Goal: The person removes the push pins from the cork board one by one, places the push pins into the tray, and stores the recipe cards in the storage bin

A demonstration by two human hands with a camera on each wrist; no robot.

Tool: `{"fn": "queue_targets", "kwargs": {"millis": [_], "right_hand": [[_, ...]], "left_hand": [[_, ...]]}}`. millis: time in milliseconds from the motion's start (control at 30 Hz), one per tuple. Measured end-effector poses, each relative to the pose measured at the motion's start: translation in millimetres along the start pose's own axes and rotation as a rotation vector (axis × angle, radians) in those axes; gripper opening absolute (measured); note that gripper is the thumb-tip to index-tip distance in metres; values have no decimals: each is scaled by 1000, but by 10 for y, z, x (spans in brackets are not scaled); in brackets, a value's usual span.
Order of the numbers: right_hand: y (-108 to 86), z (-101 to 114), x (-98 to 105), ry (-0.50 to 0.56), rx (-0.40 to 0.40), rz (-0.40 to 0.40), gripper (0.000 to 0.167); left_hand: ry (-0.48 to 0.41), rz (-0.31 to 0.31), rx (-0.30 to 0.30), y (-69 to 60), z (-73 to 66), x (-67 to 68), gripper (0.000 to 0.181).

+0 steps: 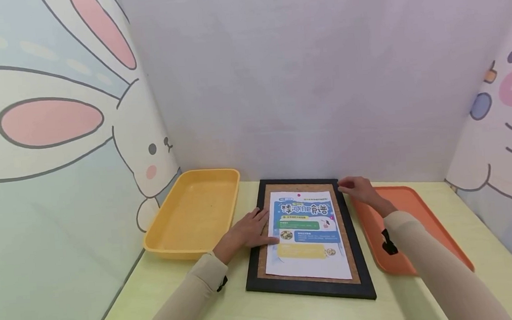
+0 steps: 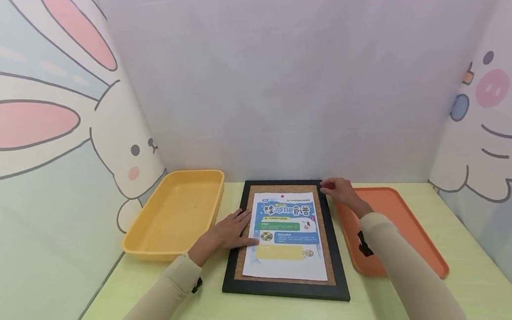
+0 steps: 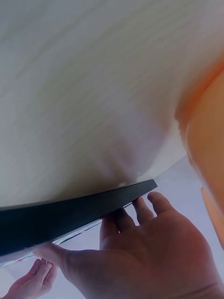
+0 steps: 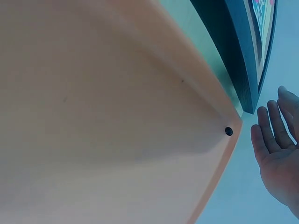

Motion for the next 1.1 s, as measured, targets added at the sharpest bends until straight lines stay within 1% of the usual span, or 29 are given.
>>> {"fn": "queue_targets", "kwargs": {"millis": [200,333,500,667,933,1100], "right_hand": [[32,38,-46,-5,3,-2,33],[48,69,-68,-3,3,-5,34],[73,110,-59,-11,21,-13,33],[136,135,-66,-14,35,-20,33],[206,162,-174,-8,27,7,32],[212,245,-211,-20,49,15,32]], "left_hand": [[0,-4,5,0,0,-5,105],[-2,-9,-6,4,-27,6,105],[12,-6,-26,17,-52,32,104],[28,-8,-27,41,-39,48,103],[14,1,-19,24,-5,13,104],[-4,-5,-14,7,1,-1,104]]}}
Point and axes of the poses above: each hand's wrist, its own y-axis towards the middle knuckle, its own x-axis out of the back of the hand, z = x × y, the point moved 8 cm from there along y, towards the middle knuckle, and after that the axes turned 6 degrees about -y, right-handed, at the moved point
